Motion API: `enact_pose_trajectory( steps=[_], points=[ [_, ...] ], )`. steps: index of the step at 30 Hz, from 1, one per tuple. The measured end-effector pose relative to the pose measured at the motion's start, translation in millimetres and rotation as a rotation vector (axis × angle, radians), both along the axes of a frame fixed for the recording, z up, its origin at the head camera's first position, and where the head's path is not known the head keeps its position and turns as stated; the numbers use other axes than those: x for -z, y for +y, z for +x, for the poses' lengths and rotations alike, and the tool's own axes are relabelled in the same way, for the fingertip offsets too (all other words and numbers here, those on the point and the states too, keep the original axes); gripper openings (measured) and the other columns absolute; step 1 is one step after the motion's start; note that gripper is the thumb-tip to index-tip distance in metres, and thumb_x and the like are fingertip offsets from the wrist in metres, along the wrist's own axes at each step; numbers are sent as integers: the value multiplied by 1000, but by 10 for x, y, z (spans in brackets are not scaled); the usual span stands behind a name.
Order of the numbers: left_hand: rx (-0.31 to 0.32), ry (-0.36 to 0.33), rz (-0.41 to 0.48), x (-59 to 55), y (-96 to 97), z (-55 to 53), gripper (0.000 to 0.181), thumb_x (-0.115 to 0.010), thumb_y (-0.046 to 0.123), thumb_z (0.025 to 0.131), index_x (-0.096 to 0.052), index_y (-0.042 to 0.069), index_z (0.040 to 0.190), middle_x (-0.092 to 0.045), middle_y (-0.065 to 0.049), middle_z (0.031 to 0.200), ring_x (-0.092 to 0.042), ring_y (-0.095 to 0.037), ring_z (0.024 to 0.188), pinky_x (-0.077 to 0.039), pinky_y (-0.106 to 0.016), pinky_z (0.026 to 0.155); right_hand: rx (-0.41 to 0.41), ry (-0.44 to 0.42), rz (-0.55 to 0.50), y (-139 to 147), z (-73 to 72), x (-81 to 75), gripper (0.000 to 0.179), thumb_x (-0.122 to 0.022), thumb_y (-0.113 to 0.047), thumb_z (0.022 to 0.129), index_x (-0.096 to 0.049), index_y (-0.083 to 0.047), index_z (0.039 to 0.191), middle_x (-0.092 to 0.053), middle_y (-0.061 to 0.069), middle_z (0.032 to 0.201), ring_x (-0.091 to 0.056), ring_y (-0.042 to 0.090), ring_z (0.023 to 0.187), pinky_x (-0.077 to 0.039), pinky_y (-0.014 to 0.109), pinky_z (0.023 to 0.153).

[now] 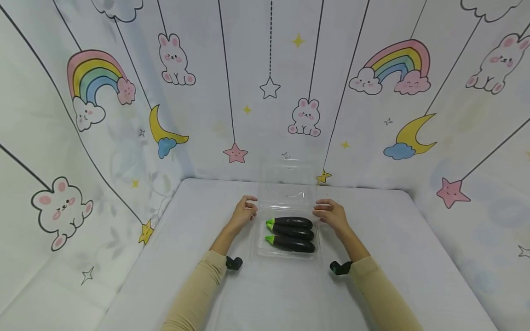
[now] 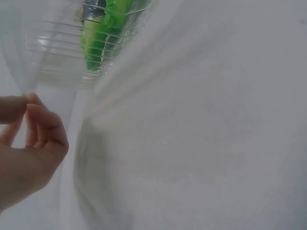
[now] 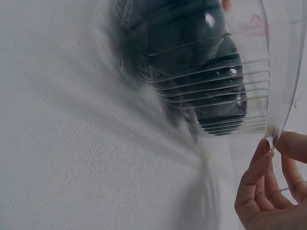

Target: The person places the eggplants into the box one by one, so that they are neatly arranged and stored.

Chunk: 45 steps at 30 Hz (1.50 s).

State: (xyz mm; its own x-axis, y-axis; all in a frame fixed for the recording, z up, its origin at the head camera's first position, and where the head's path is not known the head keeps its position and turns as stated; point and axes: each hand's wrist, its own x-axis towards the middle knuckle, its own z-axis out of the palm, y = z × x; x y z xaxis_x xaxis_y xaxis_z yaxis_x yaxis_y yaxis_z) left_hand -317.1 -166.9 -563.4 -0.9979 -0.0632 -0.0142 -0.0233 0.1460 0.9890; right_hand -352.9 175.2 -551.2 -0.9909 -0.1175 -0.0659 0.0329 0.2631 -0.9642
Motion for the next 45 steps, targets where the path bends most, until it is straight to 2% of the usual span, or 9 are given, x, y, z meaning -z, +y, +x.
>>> enact_pose_trajectory(
  steps=[10, 15, 19, 21, 27, 31, 36, 41, 45],
  points=[
    [22, 26, 5, -4, 0, 8, 29, -57, -4, 102, -55, 4, 130, -57, -11, 97, -60, -22, 80, -48, -28, 64, -48, -59, -105, 57, -36, 49, 32, -77, -10, 95, -61, -2, 121, -69, 13, 126, -68, 12, 98, -56, 28, 79],
    [11, 32, 3, -26, 3, 12, 30, -58, -6, 101, -55, 5, 129, -57, -11, 98, -60, -23, 82, -48, -29, 65, -31, -78, -124, 66, -57, 75, 22, -77, -11, 96, -63, -3, 112, -70, 12, 124, -67, 13, 99, -58, 28, 81],
    [2, 55, -18, -32, 9, 25, 24, -58, -7, 98, -58, 1, 120, -58, -14, 103, -58, -23, 83, -46, -28, 66, 5, -57, -76, 77, -34, 79, 15, -67, -8, 101, -66, 2, 113, -69, 15, 120, -66, 16, 94, -56, 26, 72],
    [-3, 60, -32, -25, 12, 31, 17, -59, -6, 98, -60, 0, 113, -58, -14, 105, -56, -21, 83, -46, -26, 66, 15, -38, -35, 84, -7, 72, 18, -62, -9, 103, -68, 4, 115, -69, 17, 118, -66, 21, 96, -55, 25, 70],
    [-37, 36, -42, 22, 13, 55, 9, -58, -2, 99, -64, 4, 103, -61, -11, 105, -58, -16, 82, -50, -26, 67, -27, 24, 64, 95, 84, 38, 27, -56, -17, 108, -73, 2, 117, -71, 20, 122, -70, 36, 110, -61, 30, 77],
    [-58, 32, -46, 52, 9, 81, 9, -57, 4, 103, -66, 5, 104, -61, -10, 102, -60, -19, 82, -52, -28, 68, -54, 87, 116, 90, 131, 8, 30, -56, -23, 108, -75, -2, 119, -72, 20, 120, -72, 36, 107, -62, 32, 75],
    [-42, 11, -42, 74, 9, 123, 15, -53, 10, 106, -66, 7, 112, -60, -9, 101, -60, -21, 84, -51, -29, 69, -60, 120, 130, 80, 196, 0, 31, -59, -29, 107, -76, -7, 121, -74, 17, 115, -75, 29, 92, -63, 35, 71],
    [-5, 2, -78, 42, 17, 215, 24, -51, 11, 104, -63, 9, 124, -60, -10, 102, -59, -21, 86, -50, -29, 68, -106, 140, 127, 118, 281, 19, 31, -61, -24, 107, -71, -8, 131, -71, 23, 123, -75, 31, 92, -64, 37, 73],
    [-6, 6, -106, 20, 41, 309, 33, -53, 14, 104, -54, 8, 137, -59, -12, 106, -61, -22, 85, -51, -29, 68, -145, 142, 106, 179, 366, 30, 37, -63, -18, 106, -64, -6, 141, -66, 29, 130, -75, 32, 95, -64, 42, 75]
  ],
)
